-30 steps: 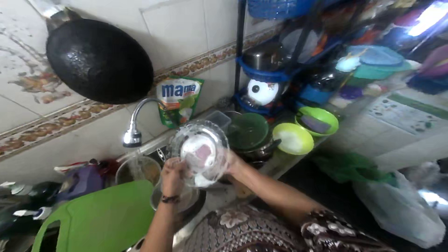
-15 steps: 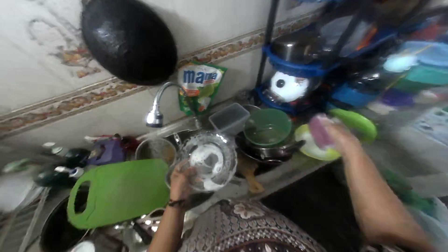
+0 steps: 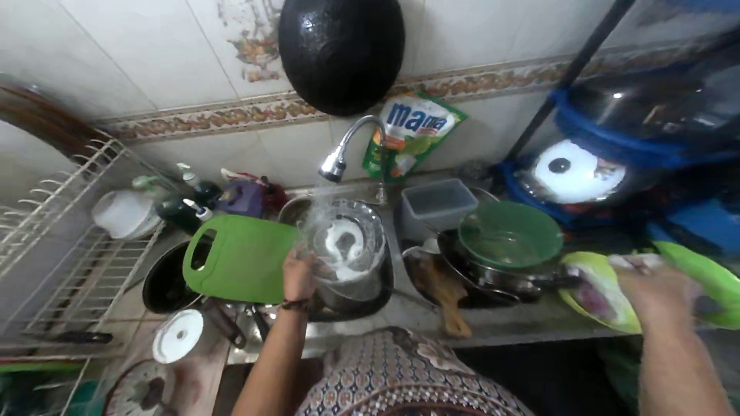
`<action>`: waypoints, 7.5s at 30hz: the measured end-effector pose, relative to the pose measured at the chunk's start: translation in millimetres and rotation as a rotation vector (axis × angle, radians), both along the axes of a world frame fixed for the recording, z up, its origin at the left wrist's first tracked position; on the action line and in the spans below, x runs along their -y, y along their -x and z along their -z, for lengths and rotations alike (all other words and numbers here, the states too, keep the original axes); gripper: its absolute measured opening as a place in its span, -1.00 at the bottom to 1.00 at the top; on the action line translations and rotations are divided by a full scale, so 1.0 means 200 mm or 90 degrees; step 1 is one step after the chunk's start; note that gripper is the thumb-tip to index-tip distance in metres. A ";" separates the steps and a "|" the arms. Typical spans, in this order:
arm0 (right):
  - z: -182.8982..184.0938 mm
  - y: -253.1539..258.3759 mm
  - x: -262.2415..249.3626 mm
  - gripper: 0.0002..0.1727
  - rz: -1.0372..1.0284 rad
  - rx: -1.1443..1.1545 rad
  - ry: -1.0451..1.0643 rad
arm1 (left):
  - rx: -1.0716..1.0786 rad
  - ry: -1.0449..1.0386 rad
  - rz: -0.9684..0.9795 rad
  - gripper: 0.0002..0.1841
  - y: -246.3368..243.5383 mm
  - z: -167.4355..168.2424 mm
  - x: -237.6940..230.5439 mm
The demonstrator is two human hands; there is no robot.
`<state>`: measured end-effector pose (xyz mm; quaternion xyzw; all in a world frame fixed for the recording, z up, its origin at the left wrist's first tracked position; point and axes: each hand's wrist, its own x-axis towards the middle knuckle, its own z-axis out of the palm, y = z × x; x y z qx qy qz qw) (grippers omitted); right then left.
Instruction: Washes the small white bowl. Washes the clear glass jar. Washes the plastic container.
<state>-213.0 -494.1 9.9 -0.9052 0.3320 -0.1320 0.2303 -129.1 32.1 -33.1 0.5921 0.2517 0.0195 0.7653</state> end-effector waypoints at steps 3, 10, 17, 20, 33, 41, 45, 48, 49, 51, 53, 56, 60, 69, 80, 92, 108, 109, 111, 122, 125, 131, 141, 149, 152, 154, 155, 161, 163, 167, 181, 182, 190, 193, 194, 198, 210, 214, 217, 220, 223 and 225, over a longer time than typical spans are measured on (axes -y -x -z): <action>-0.16 -0.07 -0.23 -0.56 -0.096 0.083 0.027 | -0.002 -0.007 -0.015 -0.58 0.01 -0.01 -0.04; -0.23 -0.36 -1.12 -0.76 -0.366 0.061 -0.422 | 0.011 0.027 -0.027 -0.62 0.04 -0.03 -0.12; -0.05 -0.71 -1.89 -0.64 -0.410 -0.068 -0.808 | 0.012 0.033 -0.005 -0.63 0.04 0.01 -0.19; 0.04 -0.83 -2.07 -0.65 -0.332 -0.031 -0.981 | 0.027 0.035 0.008 -0.64 0.04 0.03 -0.22; 0.04 -1.13 -2.29 -0.65 -0.490 -0.038 -0.919 | 0.023 0.011 -0.016 -0.65 0.05 0.03 -0.22; -0.03 -1.06 -2.24 -0.66 -0.429 -0.101 -0.669 | -0.003 -0.024 -0.038 -0.64 0.05 -0.05 -0.18; 0.02 -1.10 -2.18 -0.79 -0.476 -0.113 -0.591 | -0.034 -0.008 -0.046 -0.65 0.06 -0.08 -0.15; -0.04 -1.10 -2.16 -0.77 -0.491 -0.220 -0.603 | -0.055 0.050 -0.058 -0.67 0.05 -0.09 -0.13; -0.06 -1.10 -2.15 -0.72 -0.518 -0.254 -0.571 | -0.059 0.070 -0.060 -0.69 0.05 -0.09 -0.12; -0.11 -1.08 -2.10 -0.67 -0.610 -0.291 -0.379 | -0.076 0.103 -0.059 -0.70 0.05 -0.08 -0.11; -0.14 -1.07 -2.00 -0.69 -0.694 -0.250 -0.171 | -0.095 0.137 -0.064 -0.68 0.04 -0.08 -0.10; -0.14 -1.04 -1.81 -0.67 -0.658 -0.232 -0.020 | -0.116 0.184 -0.072 -0.67 0.03 -0.07 -0.09; -0.15 -0.95 -1.65 -0.59 -0.519 -0.349 -0.108 | -0.103 0.233 -0.072 -0.73 0.00 -0.02 -0.08; -0.15 -0.89 -1.61 -0.64 -0.449 -0.251 -0.464 | -0.064 0.287 0.021 -0.75 -0.12 0.04 -0.11; 0.02 -0.99 -1.65 -0.55 -0.361 -0.193 -0.520 | -0.023 0.171 0.037 -0.60 -0.29 0.02 -0.16; 0.15 -0.94 -1.65 -0.57 -0.365 -0.237 -0.561 | -0.051 0.104 0.055 -0.61 -0.22 -0.13 -0.18; -0.19 -0.80 -1.54 -0.72 -0.384 -0.159 -0.447 | -0.210 0.283 0.027 -0.61 -0.21 -0.06 -0.03; -0.20 -0.80 -1.54 -0.70 -0.387 -0.157 -0.434 | -0.214 0.282 0.027 -0.59 -0.22 -0.06 -0.02; -0.20 -0.79 -1.54 -0.68 -0.395 -0.149 -0.412 | -0.207 0.259 0.032 -0.57 -0.25 -0.07 -0.01; 0.06 -0.86 -1.56 -0.51 -0.295 -0.172 -0.558 | 0.006 0.138 0.124 -0.59 -0.32 -0.04 -0.11; 0.14 -0.87 -1.58 -0.53 -0.292 -0.186 -0.572 | -0.020 0.130 0.128 -0.59 -0.31 -0.09 -0.13; 0.15 -0.83 -1.57 -0.60 -0.304 -0.221 -0.611 | -0.065 0.101 0.112 -0.58 -0.25 -0.14 -0.15; -0.15 -0.74 -1.50 -0.78 -0.306 -0.210 -0.500 | -0.200 0.197 0.086 -0.59 -0.16 -0.05 -0.05; -0.27 -0.73 -1.50 -0.68 -0.390 -0.123 -0.337 | -0.212 0.260 0.092 -0.58 -0.28 -0.08 0.05; -0.20 -0.75 -1.48 -0.62 -0.405 -0.094 -0.333 | -0.109 0.228 0.098 -0.54 -0.32 -0.07 0.06; -0.16 -0.77 -1.48 -0.62 -0.391 -0.093 -0.343 | -0.035 0.190 0.098 -0.48 -0.33 -0.05 0.05; -0.13 -0.79 -1.49 -0.62 -0.382 -0.095 -0.347 | -0.001 0.155 0.096 -0.46 -0.33 -0.04 0.04; 0.02 -0.81 -1.59 -0.34 -0.461 -0.164 -0.070 | 0.089 -0.003 0.051 -0.51 -0.27 0.00 0.04; 0.08 -0.82 -1.63 -0.24 -0.548 -0.230 0.008 | 0.061 -0.068 0.062 -0.48 -0.24 0.00 0.05; 0.17 -0.86 -1.75 -0.08 -0.604 -0.267 0.024 | 0.018 -0.085 0.069 -0.49 -0.18 0.01 0.08; 0.14 -0.58 -1.70 -0.42 -1.077 -0.258 -0.119 | 0.021 -0.103 0.038 -0.46 -0.19 0.05 -0.04; 0.12 -0.59 -1.65 -0.42 -1.047 -0.278 -0.083 | 0.019 -0.106 0.021 -0.46 -0.18 0.04 -0.05; 0.20 -0.90 -1.65 -0.14 -0.702 -0.276 0.110 | -0.005 -0.033 0.068 -0.49 -0.12 0.00 0.00; 0.20 -0.90 -1.83 -0.13 -0.746 -0.247 0.051 | -0.009 0.006 0.095 -0.49 -0.11 0.02 0.07; 0.20 -0.88 -1.88 -0.18 -0.801 -0.248 0.033 | -0.005 0.008 0.097 -0.48 -0.12 0.03 0.08; 0.18 -0.71 -1.93 -0.35 -1.039 -0.251 -0.084 | 0.042 -0.021 0.055 -0.54 -0.16 0.04 0.06; 0.22 -0.89 -1.81 -0.26 -0.796 -0.234 0.082 | -0.018 0.002 0.070 -0.47 -0.13 0.01 0.04; 0.24 -0.76 -1.94 -0.33 -1.024 -0.198 -0.058 | 0.042 0.003 0.051 -0.50 -0.15 0.03 0.04; 0.18 -0.71 -1.83 -0.38 -1.093 -0.258 -0.074 | 0.041 -0.050 0.027 -0.48 -0.16 0.03 -0.04; 0.18 -0.77 -1.66 -0.41 -0.968 -0.315 0.016 | 0.027 -0.060 0.035 -0.47 -0.14 0.00 -0.08; 0.24 -0.82 -1.53 -0.42 -0.757 -0.214 -0.061 | 0.008 -0.036 0.040 -0.46 -0.15 0.03 -0.06; 0.23 -0.81 -1.50 -0.31 -0.587 -0.111 -0.207 | -0.014 -0.004 0.044 -0.45 -0.17 0.04 -0.02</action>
